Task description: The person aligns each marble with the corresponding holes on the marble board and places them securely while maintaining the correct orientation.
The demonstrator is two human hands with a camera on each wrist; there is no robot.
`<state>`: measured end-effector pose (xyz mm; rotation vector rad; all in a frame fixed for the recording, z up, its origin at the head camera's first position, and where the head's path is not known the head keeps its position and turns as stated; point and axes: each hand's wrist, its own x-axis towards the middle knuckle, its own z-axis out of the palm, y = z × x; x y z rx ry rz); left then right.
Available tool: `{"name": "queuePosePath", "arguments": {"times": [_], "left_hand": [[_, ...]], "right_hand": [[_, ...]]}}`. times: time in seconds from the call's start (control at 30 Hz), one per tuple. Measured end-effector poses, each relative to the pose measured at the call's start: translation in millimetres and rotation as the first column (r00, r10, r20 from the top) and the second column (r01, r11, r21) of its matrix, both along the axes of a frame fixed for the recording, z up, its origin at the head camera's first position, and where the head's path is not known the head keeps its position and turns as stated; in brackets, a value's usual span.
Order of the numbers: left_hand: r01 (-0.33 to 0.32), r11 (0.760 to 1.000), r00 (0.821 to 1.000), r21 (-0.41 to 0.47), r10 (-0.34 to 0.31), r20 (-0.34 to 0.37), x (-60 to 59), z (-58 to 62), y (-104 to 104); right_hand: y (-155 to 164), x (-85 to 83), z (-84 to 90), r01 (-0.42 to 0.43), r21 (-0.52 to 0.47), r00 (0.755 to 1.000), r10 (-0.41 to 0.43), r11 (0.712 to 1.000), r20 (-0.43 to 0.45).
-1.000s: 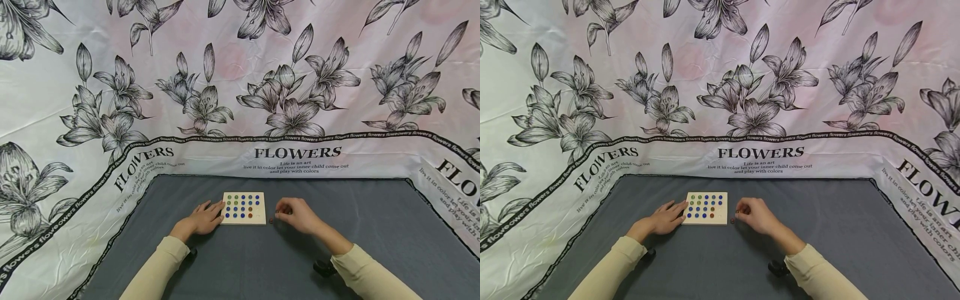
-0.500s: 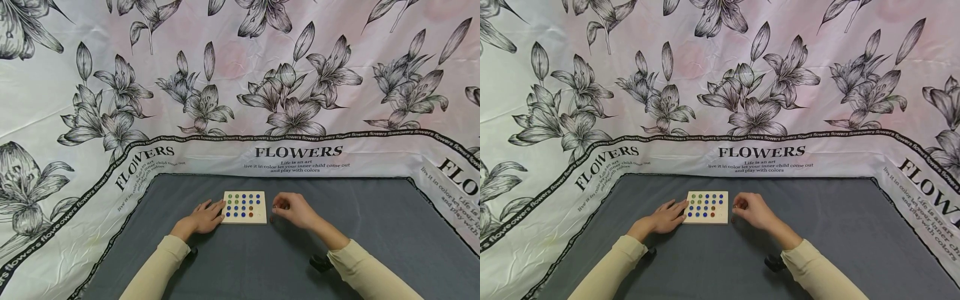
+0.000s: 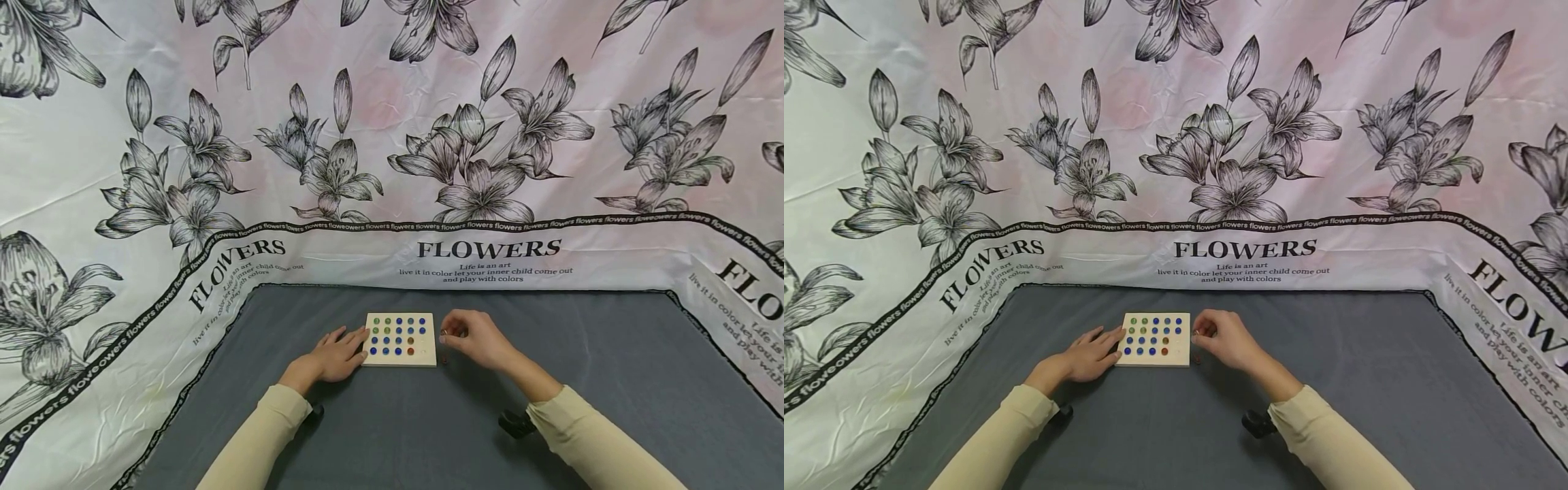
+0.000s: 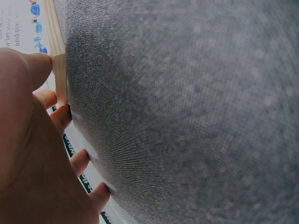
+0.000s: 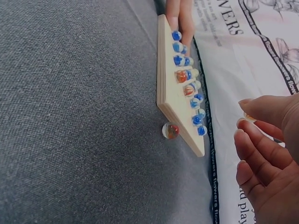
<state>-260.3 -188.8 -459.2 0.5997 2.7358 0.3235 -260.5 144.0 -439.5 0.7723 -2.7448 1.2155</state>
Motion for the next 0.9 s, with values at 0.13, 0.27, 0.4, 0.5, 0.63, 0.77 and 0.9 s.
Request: {"name": "queuePosePath", "arguments": {"times": [0.13, 0.27, 0.4, 0.5, 0.63, 0.77, 0.9], "left_hand": [[-0.004, 1.0, 1.0, 0.005, 0.005, -0.01, -0.1, -2.2, -0.2], [-0.008, 1.0, 1.0, 0.003, 0.008, -0.015, 0.0, -3.5, -0.1], [-0.007, 1.0, 1.0, 0.003, 0.007, -0.016, -0.1, -3.9, -0.1], [-0.006, 1.0, 1.0, 0.006, 0.006, -0.015, -0.5, -4.1, -0.4], [-0.002, 1.0, 1.0, 0.006, 0.002, -0.013, -0.9, -4.9, -0.9], [0.002, 1.0, 1.0, 0.005, -0.002, -0.012, -1.6, -5.3, -1.5], [0.005, 1.0, 1.0, 0.003, -0.005, -0.009, -2.0, -5.0, -1.7]], "right_hand": [[-2.3, -2.6, -0.4, -0.001, -0.011, 1.0, 0.001, 1.0, -0.001], [-4.4, -5.3, -1.6, 0.002, -0.01, 1.0, -0.002, 1.0, -0.006], [-5.8, -8.8, -3.4, 0.005, -0.008, 1.0, -0.006, 1.0, -0.006], [-6.4, -11.4, -5.1, -0.001, -0.006, 1.0, 0.001, 1.0, -0.008], [-8.0, -15.8, -8.4, -0.007, -0.008, 1.0, 0.007, 1.0, 0.001], [-9.9, -21.0, -13.5, -0.013, -0.009, 1.0, 0.013, 1.0, 0.018], [-11.7, -22.9, -16.5, -0.021, 0.0, 0.999, 0.021, 1.0, 0.04]]}}
